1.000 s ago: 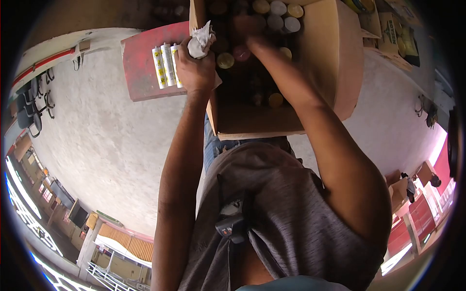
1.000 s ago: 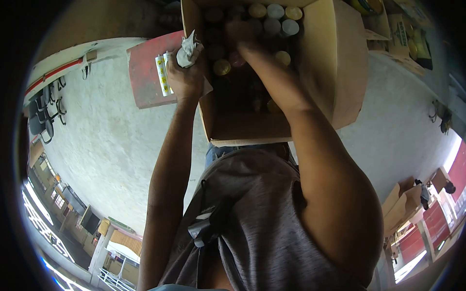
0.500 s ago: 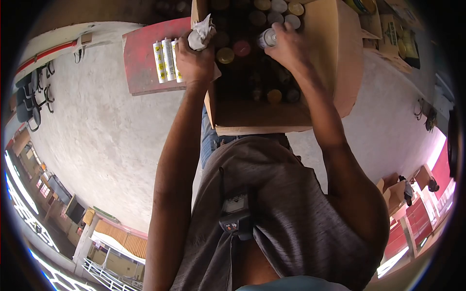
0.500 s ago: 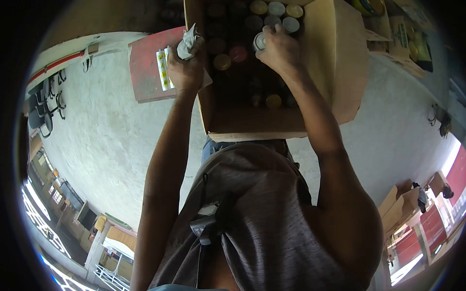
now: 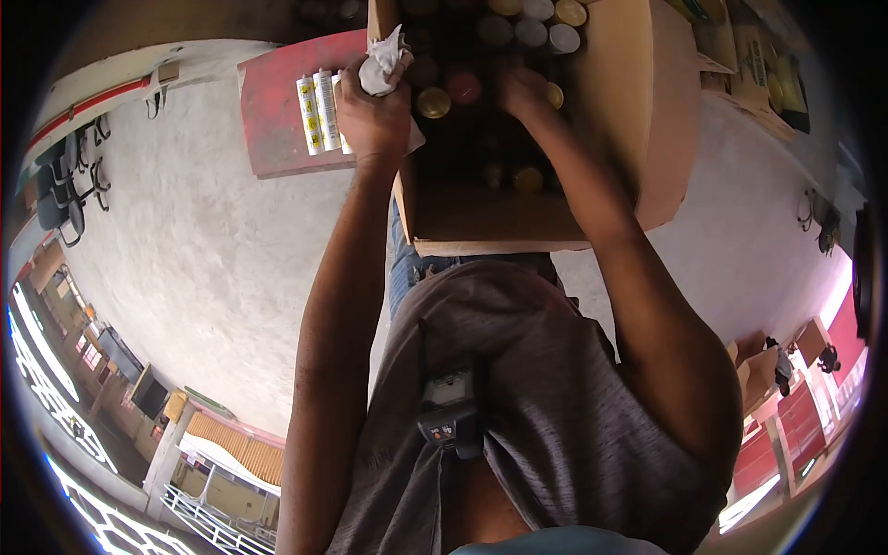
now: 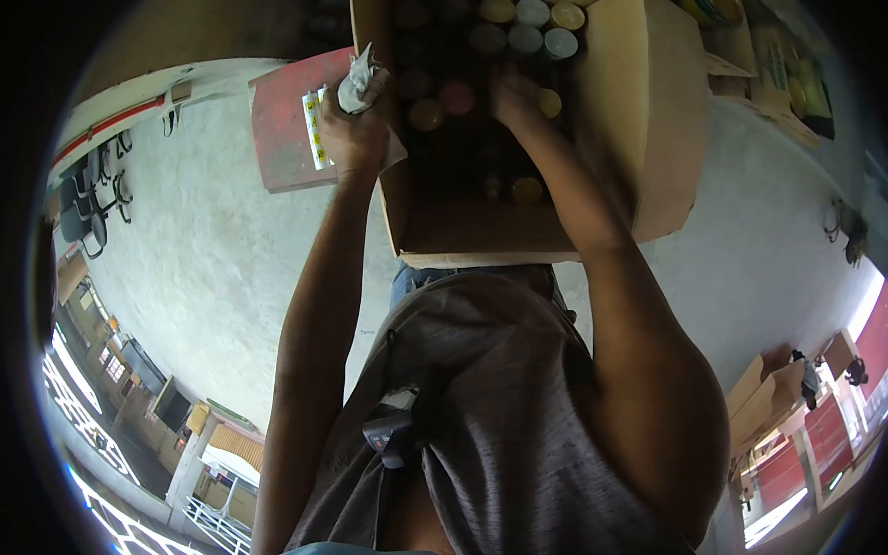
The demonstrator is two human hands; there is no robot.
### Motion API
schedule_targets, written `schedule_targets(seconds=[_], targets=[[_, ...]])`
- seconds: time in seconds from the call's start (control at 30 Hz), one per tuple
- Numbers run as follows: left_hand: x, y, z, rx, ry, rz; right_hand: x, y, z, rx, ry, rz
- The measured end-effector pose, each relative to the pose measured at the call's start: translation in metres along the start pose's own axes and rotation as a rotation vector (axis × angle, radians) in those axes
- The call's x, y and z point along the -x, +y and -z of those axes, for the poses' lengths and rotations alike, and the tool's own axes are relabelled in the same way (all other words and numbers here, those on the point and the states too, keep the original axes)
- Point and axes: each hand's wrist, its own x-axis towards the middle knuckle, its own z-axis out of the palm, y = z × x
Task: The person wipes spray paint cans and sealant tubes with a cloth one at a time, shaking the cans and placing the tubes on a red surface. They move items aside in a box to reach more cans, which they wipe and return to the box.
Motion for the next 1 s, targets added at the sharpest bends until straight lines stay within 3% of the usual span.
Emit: schedule_targets(seconds=[0.07, 0.17, 0.23, 0.37, 0.43, 0.57, 0.63, 0.97, 1.0], targets=[[0.0, 0.0, -0.001, 0.05, -0.024, 0.008, 0.008, -0.027, 0.034, -0.046, -0.018, -0.004], [0.002, -0.002, -0.002, 0.097, -0.024, 0.014, 0.006, -0.043, 0.036, -0.046, -0.192, 0.147], [0.001, 0.0, -0.003, 0.088, -0.018, 0.006, -0.002, -0.043, 0.003, -0.281, 0.028, 0.175], [0.003, 0.002, 0.001, 0.052, -0.005, -0.029, -0.043, -0.037, -0.038, -0.197, 0.055, 0.221], [0.002, 0.001, 0.001, 0.043, -0.021, -0.03, -0.063, -0.045, 0.01, 0.097, -0.092, 0.334], [0.002, 0.003, 0.0, 0.051, -0.015, 0.014, -0.089, -0.046, 0.044, 0.047, -0.183, 0.216], [0.001, 0.003, 0.0, 0.052, -0.013, -0.004, -0.105, -0.029, 0.04, -0.087, -0.026, 0.207], [-0.001, 0.001, 0.0, 0.078, -0.048, 0.018, -0.086, -0.028, 0.053, -0.158, 0.016, 0.02], [-0.001, 0.0, 0.0, 0.077, -0.048, 0.011, -0.068, -0.016, 0.066, -0.204, 0.239, 0.053]])
